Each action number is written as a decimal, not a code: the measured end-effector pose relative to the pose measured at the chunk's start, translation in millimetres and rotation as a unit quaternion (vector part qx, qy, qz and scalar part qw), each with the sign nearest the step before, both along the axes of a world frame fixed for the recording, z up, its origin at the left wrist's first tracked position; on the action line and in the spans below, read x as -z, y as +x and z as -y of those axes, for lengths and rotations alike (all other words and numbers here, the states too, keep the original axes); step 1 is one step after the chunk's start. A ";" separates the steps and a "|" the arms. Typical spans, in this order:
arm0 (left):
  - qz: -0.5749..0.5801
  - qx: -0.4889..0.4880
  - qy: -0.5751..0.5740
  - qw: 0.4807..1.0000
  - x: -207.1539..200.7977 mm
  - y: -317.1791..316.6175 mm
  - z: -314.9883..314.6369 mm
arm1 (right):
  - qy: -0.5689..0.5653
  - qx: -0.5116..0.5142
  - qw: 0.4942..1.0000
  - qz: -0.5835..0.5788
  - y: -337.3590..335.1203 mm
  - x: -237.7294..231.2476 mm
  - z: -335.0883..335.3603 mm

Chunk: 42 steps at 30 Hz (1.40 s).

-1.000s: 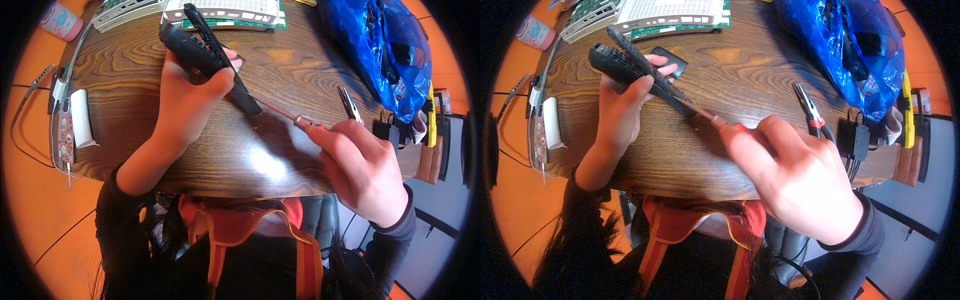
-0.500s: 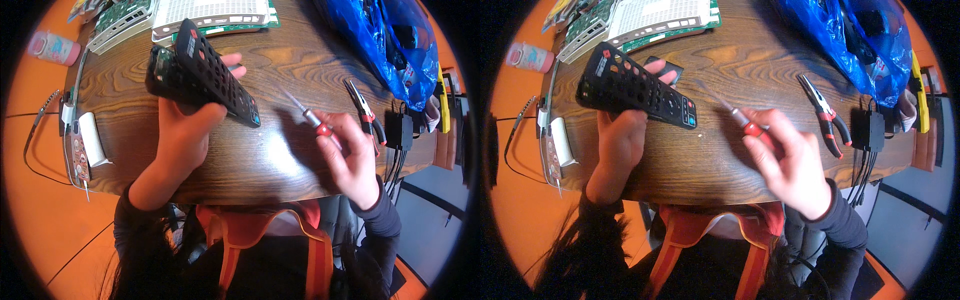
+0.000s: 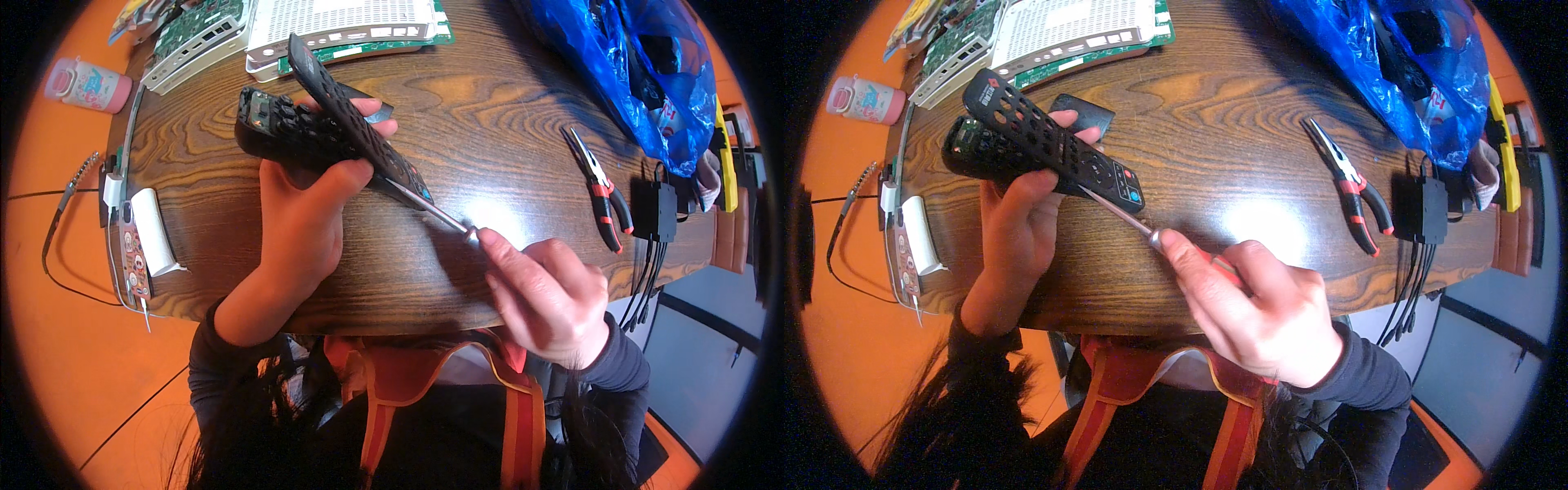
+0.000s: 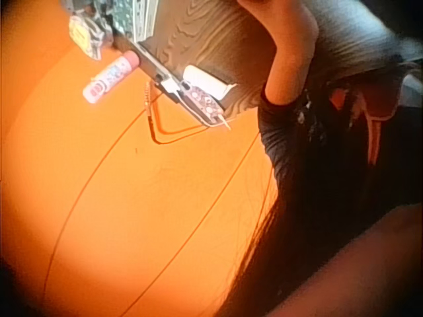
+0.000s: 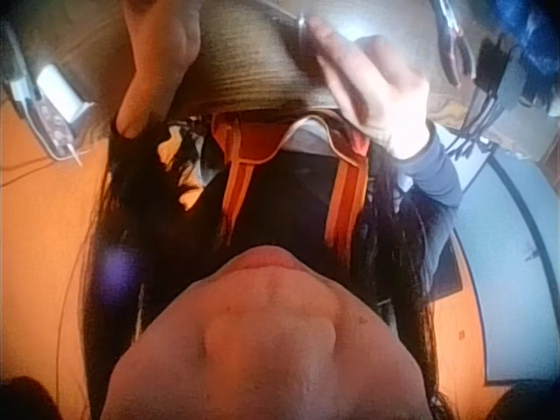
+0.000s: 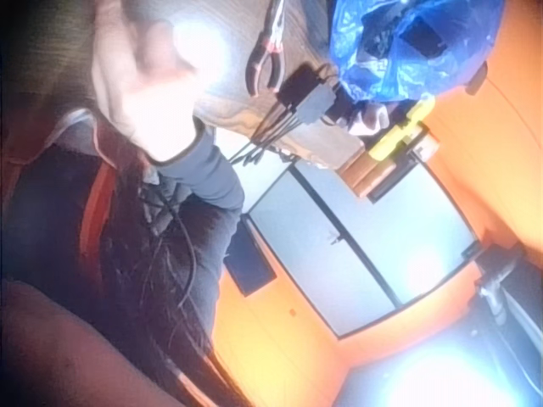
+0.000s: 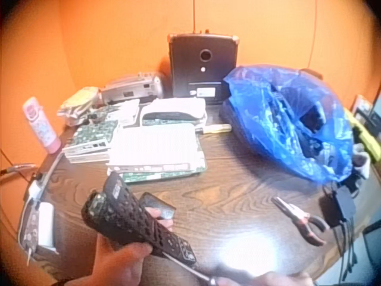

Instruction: The person uses a screwdriver to pry open the battery cover and then the main casing of a black remote control. They remove the battery cover, then carefully separate the two halves of the remote's shell to expose the internal circuit board.

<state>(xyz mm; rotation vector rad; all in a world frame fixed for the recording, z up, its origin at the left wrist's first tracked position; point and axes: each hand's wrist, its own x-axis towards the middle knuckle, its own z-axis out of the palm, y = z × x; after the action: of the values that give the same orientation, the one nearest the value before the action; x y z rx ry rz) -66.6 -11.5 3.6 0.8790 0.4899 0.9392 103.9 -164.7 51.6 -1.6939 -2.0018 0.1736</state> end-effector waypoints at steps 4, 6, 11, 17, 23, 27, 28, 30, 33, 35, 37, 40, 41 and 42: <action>-0.034 -0.033 0.075 0.996 4.0 0.5 3.5 | 0.020 -0.002 0.987 0.158 -15.6 -4.7 4.9; -0.067 -0.056 0.158 0.984 6.9 2.6 6.4 | 0.018 -0.003 0.971 0.237 -23.9 -10.4 8.7; -0.097 -0.095 0.250 0.959 11.1 8.0 10.5 | 0.021 0.034 0.940 0.339 -44.3 -6.7 3.4; -0.105 -0.120 0.206 0.966 10.8 7.0 6.4 | 0.033 0.073 0.954 0.290 -49.4 10.6 -14.9; -0.171 -0.095 0.336 0.922 13.9 2.0 1.7 | 0.084 0.068 0.947 0.302 -48.7 23.4 -41.5; -0.217 -0.089 0.385 0.893 14.3 -4.3 -6.1 | 0.090 0.072 0.950 0.291 -50.4 23.6 -49.1; -0.208 -0.087 0.375 0.899 14.6 -4.5 -6.1 | 0.076 0.070 0.961 0.258 -48.8 21.0 -49.6; -0.195 -0.088 0.349 0.912 15.1 -3.1 -5.8 | 0.020 0.059 0.987 0.150 -42.3 14.6 -51.7; -0.143 -0.141 0.336 0.920 16.6 3.9 -4.8 | -0.091 0.030 0.993 -0.075 -23.7 7.4 -61.9; -0.141 -0.147 0.340 0.918 15.8 5.0 -6.3 | -0.075 0.009 0.995 -0.060 -19.1 5.6 -66.3; -0.119 -0.153 0.322 0.927 15.8 6.2 -7.8 | -0.066 -0.009 0.997 -0.048 -17.2 2.4 -66.7; -0.083 -0.152 0.269 0.947 15.8 6.8 -7.7 | -0.051 -0.037 0.998 0.007 -13.0 -3.5 -72.4; -0.089 -0.146 0.256 0.952 14.9 5.0 -8.0 | -0.050 -0.053 0.997 0.016 -9.9 -5.8 -76.3; -0.095 -0.141 0.243 0.955 14.0 3.6 -8.4 | -0.044 -0.069 0.996 0.026 -6.2 -8.2 -80.9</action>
<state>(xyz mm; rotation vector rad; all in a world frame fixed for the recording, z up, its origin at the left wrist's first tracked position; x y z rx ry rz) -63.0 -3.1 -10.4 1.3783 0.5686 1.2722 97.7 -83.8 59.7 -1.6275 -2.1806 0.2727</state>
